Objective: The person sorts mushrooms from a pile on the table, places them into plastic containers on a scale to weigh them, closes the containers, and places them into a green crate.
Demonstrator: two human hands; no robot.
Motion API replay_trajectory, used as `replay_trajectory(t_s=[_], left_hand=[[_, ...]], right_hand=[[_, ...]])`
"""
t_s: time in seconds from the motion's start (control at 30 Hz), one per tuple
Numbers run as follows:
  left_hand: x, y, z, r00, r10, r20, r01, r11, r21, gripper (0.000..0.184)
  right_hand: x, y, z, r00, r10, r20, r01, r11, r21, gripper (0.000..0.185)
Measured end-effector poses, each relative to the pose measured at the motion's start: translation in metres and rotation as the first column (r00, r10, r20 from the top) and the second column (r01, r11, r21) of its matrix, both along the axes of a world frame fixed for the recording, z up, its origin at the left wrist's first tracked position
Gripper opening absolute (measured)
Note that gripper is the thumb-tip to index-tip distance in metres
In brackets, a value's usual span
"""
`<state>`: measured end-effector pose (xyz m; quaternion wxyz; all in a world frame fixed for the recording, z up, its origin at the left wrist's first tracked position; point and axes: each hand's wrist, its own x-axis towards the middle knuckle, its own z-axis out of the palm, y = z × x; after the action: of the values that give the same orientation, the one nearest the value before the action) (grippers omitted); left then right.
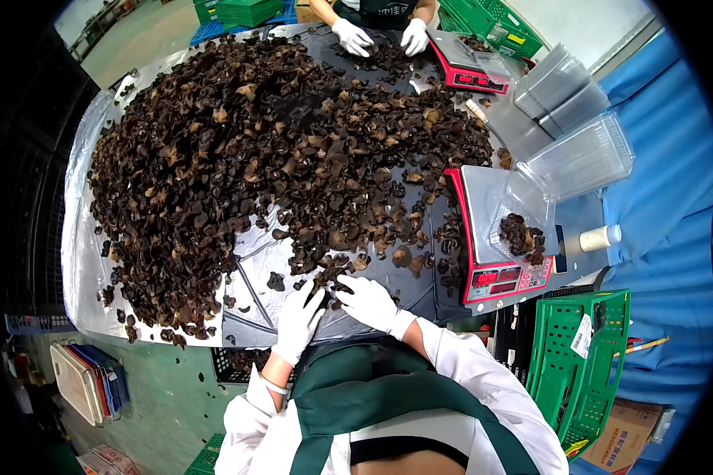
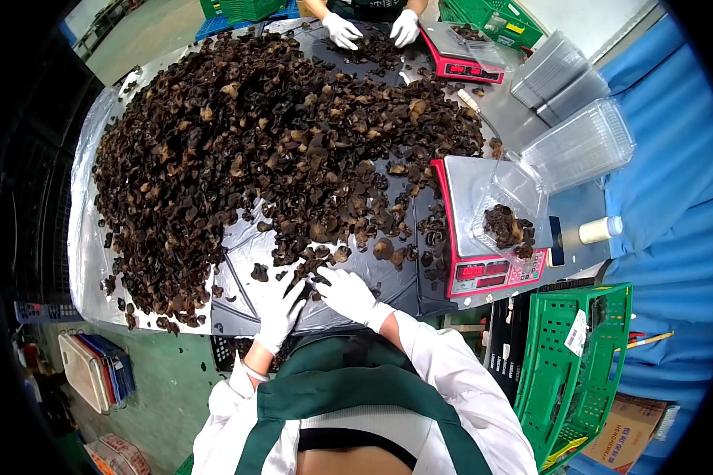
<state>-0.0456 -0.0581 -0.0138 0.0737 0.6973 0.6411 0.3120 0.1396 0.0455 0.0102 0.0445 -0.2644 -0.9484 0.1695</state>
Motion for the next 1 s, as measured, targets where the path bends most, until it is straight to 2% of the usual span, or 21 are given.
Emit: replay_trajectory(t_s=[0.03,0.1,0.13,0.17,0.2,0.23,0.27,0.3,0.33,0.37,0.43,0.47,0.5,0.53,0.63,0.67,0.7,0.83,0.9,0.93,1.0], left_hand=[[-0.001,0.003,0.000,1.000,0.019,-0.006,-0.018,1.000,0.011,0.043],[-0.003,0.007,-0.003,0.989,0.087,0.119,-0.081,0.995,-0.051,0.038],[-0.003,0.008,0.002,0.966,0.131,0.224,-0.121,0.991,-0.056,0.034],[-0.002,0.010,0.007,0.930,0.169,0.326,-0.157,0.986,-0.065,0.031],[-0.004,0.009,0.014,0.909,0.188,0.371,-0.174,0.982,-0.070,0.027],[-0.003,0.009,0.013,0.864,0.215,0.456,-0.207,0.976,-0.069,0.024],[0.000,0.010,0.026,0.650,0.294,0.701,-0.195,0.956,-0.220,0.024],[0.004,0.011,0.042,0.364,0.379,0.851,-0.129,0.925,-0.357,0.023],[0.004,0.011,0.043,0.112,0.426,0.898,-0.055,0.905,-0.422,0.026],[0.004,0.012,0.032,-0.125,0.405,0.906,-0.035,0.910,-0.412,0.028],[0.007,0.017,0.028,-0.474,0.260,0.841,0.082,0.964,-0.252,0.029],[0.012,0.021,0.027,-0.631,0.301,0.715,0.110,0.947,-0.302,0.028],[0.016,0.024,0.028,-0.641,0.281,0.714,0.155,0.959,-0.238,0.029],[0.023,0.029,0.035,-0.667,0.276,0.692,0.168,0.961,-0.220,0.029],[0.047,0.049,0.057,-0.689,0.301,0.659,0.246,0.953,-0.179,0.029],[0.055,0.056,0.059,-0.704,0.337,0.625,0.269,0.941,-0.205,0.029],[0.063,0.062,0.059,-0.717,0.374,0.589,0.295,0.928,-0.230,0.030],[0.099,0.093,0.085,-0.678,0.401,0.616,0.360,0.912,-0.197,0.030],[0.118,0.112,0.089,-0.647,0.429,0.630,0.380,0.898,-0.221,0.029],[0.128,0.122,0.087,-0.625,0.416,0.660,0.387,0.900,-0.201,0.029],[0.153,0.142,0.099,-0.592,0.396,0.702,0.394,0.902,-0.176,0.027]], right_hand=[[0.001,0.002,-0.005,1.000,0.000,0.000,0.000,1.000,0.002,0.028],[0.004,0.008,-0.017,0.894,-0.170,-0.414,0.105,0.979,-0.175,0.023],[0.002,0.012,-0.004,0.867,-0.312,-0.389,0.173,0.920,-0.352,0.019],[0.004,0.019,-0.015,0.803,-0.401,-0.441,0.143,0.848,-0.510,0.021],[0.006,0.023,-0.016,0.719,-0.587,-0.373,0.089,0.609,-0.788,0.022],[0.009,0.026,-0.016,0.639,-0.733,-0.234,-0.011,0.295,-0.955,0.024],[0.012,0.029,-0.010,0.572,-0.812,-0.117,-0.117,0.061,-0.991,0.028],[0.016,0.031,-0.003,0.516,-0.856,0.020,-0.238,-0.166,-0.957,0.033],[0.020,0.030,0.007,0.470,-0.871,0.139,-0.221,-0.269,-0.937,0.035],[0.025,0.029,0.014,0.422,-0.869,0.257,-0.211,-0.370,-0.905,0.036],[0.035,0.031,0.006,0.441,-0.865,0.240,-0.253,-0.376,-0.891,0.038],[0.037,0.032,-0.005,0.452,-0.883,0.127,-0.491,-0.365,-0.791,0.038],[0.040,0.034,-0.015,0.433,-0.901,0.015,-0.694,-0.344,-0.632,0.038],[0.036,0.037,0.002,0.408,-0.907,0.107,-0.708,-0.389,-0.589,0.038],[0.039,0.044,0.008,0.336,-0.932,0.137,-0.778,-0.356,-0.518,0.040],[0.042,0.044,0.016,0.276,-0.951,0.142,-0.772,-0.307,-0.556,0.042],[0.048,0.048,0.022,0.290,-0.952,0.096,-0.795,-0.296,-0.530,0.042],[0.081,0.059,0.038,0.212,-0.971,0.110,-0.822,-0.238,-0.518,0.039],[0.105,0.071,0.043,0.223,-0.973,0.068,-0.841,-0.227,-0.492,0.036],[0.115,0.077,0.062,0.168,-0.982,0.086,-0.843,-0.189,-0.503,0.064],[0.145,0.090,0.097,0.081,-0.996,0.039,-0.773,-0.088,-0.628,0.053]])
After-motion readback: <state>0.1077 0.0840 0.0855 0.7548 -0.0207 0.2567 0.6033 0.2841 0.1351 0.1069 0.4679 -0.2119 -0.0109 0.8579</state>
